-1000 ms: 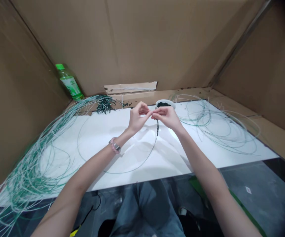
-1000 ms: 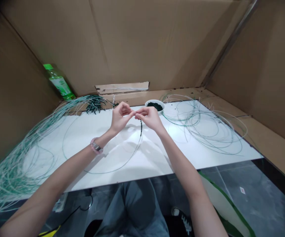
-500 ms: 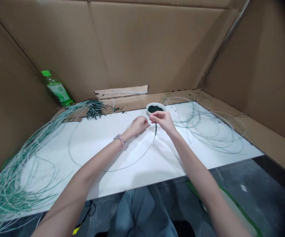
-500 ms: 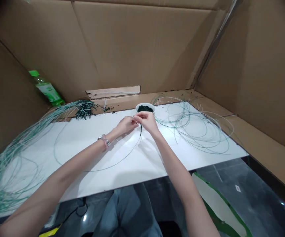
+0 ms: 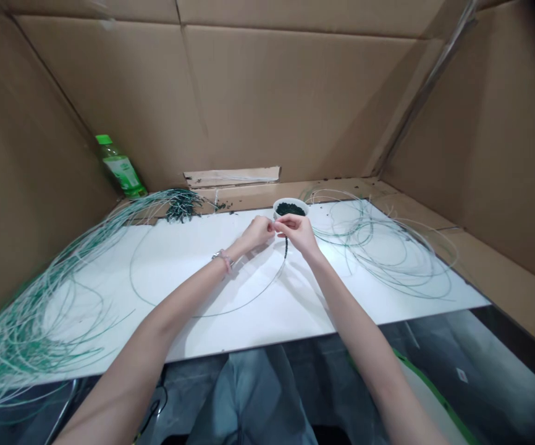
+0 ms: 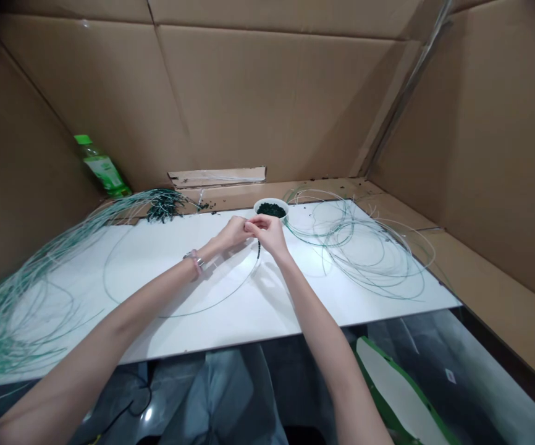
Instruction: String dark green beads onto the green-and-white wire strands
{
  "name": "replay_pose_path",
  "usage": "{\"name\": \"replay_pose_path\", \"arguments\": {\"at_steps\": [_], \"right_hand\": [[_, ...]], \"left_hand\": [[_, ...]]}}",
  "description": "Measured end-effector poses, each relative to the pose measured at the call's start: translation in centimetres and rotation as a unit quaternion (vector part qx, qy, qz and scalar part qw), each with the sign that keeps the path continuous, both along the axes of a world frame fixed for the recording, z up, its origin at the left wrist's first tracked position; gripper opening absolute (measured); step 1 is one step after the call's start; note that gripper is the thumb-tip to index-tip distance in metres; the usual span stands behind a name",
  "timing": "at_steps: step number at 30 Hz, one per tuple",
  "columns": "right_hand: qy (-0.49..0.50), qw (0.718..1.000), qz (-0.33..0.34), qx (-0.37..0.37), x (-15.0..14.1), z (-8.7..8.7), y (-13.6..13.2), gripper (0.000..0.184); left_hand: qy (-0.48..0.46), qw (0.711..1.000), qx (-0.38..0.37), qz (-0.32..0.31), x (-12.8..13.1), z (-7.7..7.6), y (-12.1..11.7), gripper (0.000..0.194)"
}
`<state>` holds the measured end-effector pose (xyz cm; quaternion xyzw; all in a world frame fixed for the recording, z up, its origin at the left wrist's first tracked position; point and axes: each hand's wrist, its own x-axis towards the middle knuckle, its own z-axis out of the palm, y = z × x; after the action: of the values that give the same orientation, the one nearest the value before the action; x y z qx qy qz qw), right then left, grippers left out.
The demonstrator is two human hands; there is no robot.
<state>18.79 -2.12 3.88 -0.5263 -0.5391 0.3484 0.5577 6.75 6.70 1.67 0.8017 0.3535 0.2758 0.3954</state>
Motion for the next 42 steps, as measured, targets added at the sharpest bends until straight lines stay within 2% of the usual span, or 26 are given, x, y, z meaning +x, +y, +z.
{"name": "replay_pose_path", "arguments": {"at_steps": [2,4,7,9,15,21,27,34,42], "right_hand": [[-0.007,1.000,-0.004,-0.006,0.1,0.0,0.0,0.018],[-0.012,1.000,-0.006,-0.005,0.0,0.2,0.1,0.016],[-0.013,1.000,0.004,0.007,-1.1,0.3,0.2,0.014],[-0.009,1.000,0.023,0.016,-2.7,0.2,0.3,0.015],[0.025,0.996,0.065,0.048,-7.6,-0.7,-0.4,0.020],[0.068,0.994,0.050,0.063,-8.5,-0.8,-2.0,0.018],[0.076,0.994,0.049,0.062,-8.0,-0.4,-2.7,0.021],[0.065,0.994,0.048,0.068,-7.9,-0.4,-3.3,0.018],[0.037,0.996,0.047,0.072,-7.9,-0.2,-3.6,0.013]], "left_hand": [[-0.078,0.996,-0.027,0.026,-2.0,0.8,-0.3,0.007],[-0.162,0.982,-0.061,0.073,-4.5,1.2,-1.0,0.015],[-0.272,0.945,-0.110,0.148,-7.7,0.9,-3.0,0.024],[-0.325,0.919,-0.140,0.177,-8.9,0.4,-4.5,0.025],[-0.427,0.857,-0.225,0.182,-8.9,-0.7,-6.4,0.026],[-0.470,0.806,-0.316,0.170,-8.8,-1.7,-7.2,0.020],[-0.484,0.790,-0.345,0.150,-8.8,-1.5,-7.9,0.025],[-0.487,0.796,-0.346,0.101,-8.8,-1.1,-8.3,0.026],[-0.497,0.793,-0.343,0.088,-8.7,-0.8,-8.8,0.026]]}}
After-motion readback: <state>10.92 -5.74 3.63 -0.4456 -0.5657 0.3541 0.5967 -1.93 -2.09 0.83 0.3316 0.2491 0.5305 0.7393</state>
